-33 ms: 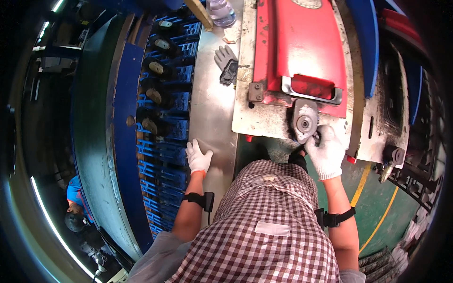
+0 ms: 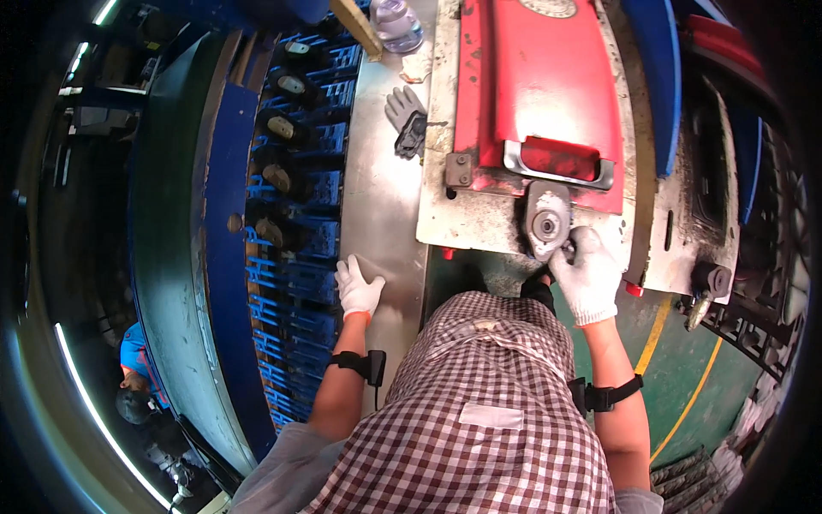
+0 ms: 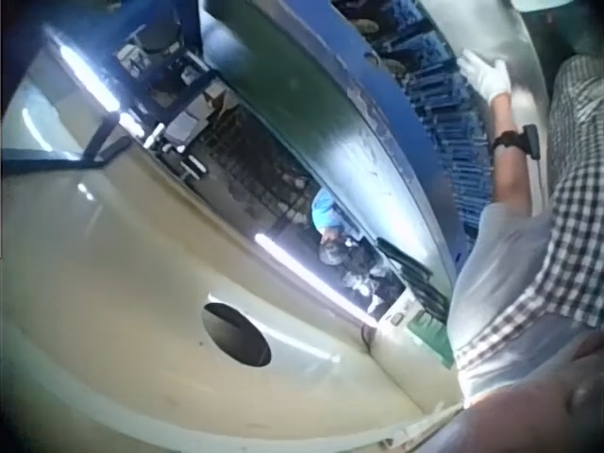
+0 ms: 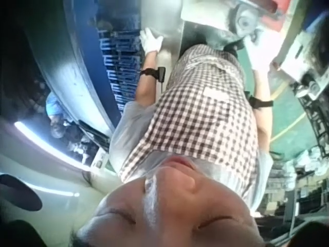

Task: Operating a shoe lasting or heat-setting machine to process shoes by loading them onto molds and removing them after pressing.

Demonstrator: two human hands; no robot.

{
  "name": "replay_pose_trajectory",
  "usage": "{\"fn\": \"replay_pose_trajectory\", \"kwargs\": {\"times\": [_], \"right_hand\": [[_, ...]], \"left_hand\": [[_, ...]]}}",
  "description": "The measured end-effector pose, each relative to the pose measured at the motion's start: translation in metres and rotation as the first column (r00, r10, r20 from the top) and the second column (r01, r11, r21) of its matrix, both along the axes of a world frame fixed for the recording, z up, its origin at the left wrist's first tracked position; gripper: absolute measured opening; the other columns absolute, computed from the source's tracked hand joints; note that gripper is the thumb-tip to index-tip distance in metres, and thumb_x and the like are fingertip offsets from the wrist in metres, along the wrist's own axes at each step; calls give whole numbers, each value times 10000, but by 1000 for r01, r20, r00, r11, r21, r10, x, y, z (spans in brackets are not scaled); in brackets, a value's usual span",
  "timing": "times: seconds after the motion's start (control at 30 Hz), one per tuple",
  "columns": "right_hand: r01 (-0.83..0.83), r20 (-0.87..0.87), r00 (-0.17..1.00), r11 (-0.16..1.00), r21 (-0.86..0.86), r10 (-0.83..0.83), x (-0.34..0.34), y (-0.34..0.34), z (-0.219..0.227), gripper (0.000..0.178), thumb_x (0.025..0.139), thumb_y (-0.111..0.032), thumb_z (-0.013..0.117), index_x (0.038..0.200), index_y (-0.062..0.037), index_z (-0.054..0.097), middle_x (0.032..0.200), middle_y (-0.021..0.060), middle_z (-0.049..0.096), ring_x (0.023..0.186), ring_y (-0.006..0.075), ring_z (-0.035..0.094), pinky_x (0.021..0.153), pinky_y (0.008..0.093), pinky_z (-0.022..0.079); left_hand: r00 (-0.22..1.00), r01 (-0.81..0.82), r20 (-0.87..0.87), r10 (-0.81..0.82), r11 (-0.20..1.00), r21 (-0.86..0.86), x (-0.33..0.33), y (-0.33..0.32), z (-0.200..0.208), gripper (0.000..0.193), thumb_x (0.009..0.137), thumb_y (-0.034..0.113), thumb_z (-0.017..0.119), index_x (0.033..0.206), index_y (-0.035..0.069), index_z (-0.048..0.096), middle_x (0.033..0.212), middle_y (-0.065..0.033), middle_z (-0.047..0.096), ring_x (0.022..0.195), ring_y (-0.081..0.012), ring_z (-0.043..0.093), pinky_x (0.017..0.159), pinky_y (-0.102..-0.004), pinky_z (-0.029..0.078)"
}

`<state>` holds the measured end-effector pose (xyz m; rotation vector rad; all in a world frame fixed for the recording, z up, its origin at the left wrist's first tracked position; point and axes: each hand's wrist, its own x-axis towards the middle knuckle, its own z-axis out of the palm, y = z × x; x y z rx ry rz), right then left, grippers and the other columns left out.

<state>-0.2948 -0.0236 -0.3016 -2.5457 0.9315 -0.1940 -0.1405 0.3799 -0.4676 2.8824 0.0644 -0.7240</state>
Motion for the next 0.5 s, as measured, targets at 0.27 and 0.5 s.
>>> {"fn": "replay_pose_trajectory", "kwargs": {"times": [0.27,0.5], "right_hand": [[-51,-118,991,986,159,70,7,-12,8,298,841,-304,704,1005,-55,705,875,230,728,852,403,725,783,484,566],[-34,-114,992,990,139,50,4,-15,9,318,837,-326,719,1034,-76,723,882,204,740,848,393,726,791,475,574]], "left_hand": [[997,-16,-83,3,988,-155,25,-27,14,976,851,403,777,1635,87,288,1658,-260,304,1530,-443,304,1255,-484,298],[865,387,497,69,537,-749,39,-168,139,579,913,67,690,1470,15,539,1469,-196,557,1371,-348,533,1184,-419,404]]}}
